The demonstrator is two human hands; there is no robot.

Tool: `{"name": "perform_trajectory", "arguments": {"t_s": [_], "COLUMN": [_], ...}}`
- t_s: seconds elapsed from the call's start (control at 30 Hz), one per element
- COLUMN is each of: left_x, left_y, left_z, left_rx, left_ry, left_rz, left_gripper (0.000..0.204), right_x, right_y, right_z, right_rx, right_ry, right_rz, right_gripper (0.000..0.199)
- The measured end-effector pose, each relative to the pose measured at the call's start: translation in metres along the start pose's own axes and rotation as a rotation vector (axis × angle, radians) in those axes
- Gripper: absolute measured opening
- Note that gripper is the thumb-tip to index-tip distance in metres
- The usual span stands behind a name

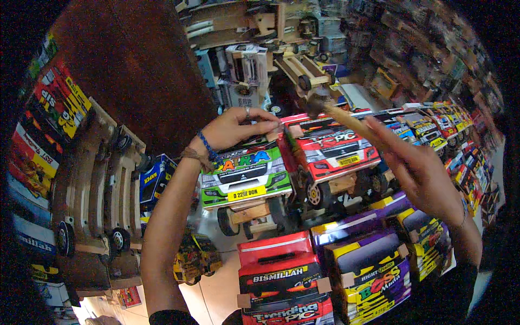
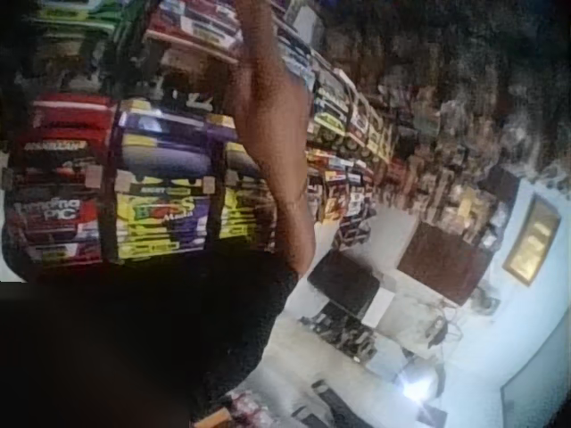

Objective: The person assembles wooden toy trucks by inserting small wooden pegs into the chassis and using a hammer to tap them into place. They handle multiple trucks one at a time, retrieving pegs from a box and placing the finished units on a display rack.

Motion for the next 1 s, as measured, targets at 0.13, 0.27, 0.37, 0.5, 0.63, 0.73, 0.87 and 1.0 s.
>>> {"name": "perform_trajectory", "arguments": {"t_s": [0.13, 0.27, 0.37, 0.5, 0.63, 0.73, 0.87, 1.0], "left_x": [-0.001, 0.003, 0.002, -0.006, -0.008, -0.004, -0.01, -0.01], "left_y": [-0.005, -0.012, -0.015, 0.0, 0.032, 0.04, 0.033, 0.031], "left_z": [-0.008, -0.019, -0.024, -0.016, 0.01, 0.014, 0.006, 0.006], "left_rx": [0.094, 0.115, 0.109, 0.015, 0.144, 0.437, 0.182, 0.197], "left_ry": [0.054, 0.138, 0.199, 0.207, 0.0, -0.041, 0.115, 0.161], "left_rz": [-0.019, -0.063, -0.178, -0.314, -0.276, -0.318, -0.477, -0.51], "left_gripper": [0.031, 0.03, 0.029, 0.031, 0.036, 0.035, 0.034, 0.037], "right_x": [-0.084, -0.232, -0.349, -0.479, -0.519, -0.514, -0.483, -0.487], "right_y": [0.047, 0.13, 0.176, 0.211, 0.237, 0.245, 0.247, 0.283], "right_z": [-0.054, -0.105, -0.129, -0.12, -0.09, -0.062, -0.048, -0.021], "right_rx": [-0.157, 0.014, -0.008, -0.066, 0.094, 0.179, -0.027, 0.467], "right_ry": [0.278, 0.676, 0.882, 0.757, 0.63, 0.598, 0.67, 0.684], "right_rz": [0.176, 0.545, 0.621, 1.015, 1.354, 1.403, 0.968, 1.024], "right_gripper": [0.054, 0.051, 0.047, 0.05, 0.05, 0.051, 0.055, 0.047]}}
Point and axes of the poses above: each hand's wrist, its own x-axis towards the middle knuckle, its own z-axis out of the palm, y = z × x, the point moved 8 cm from there along x, towards the middle knuckle, and after that the axes turned 11 degrees about -x, right-handed, at the moved point
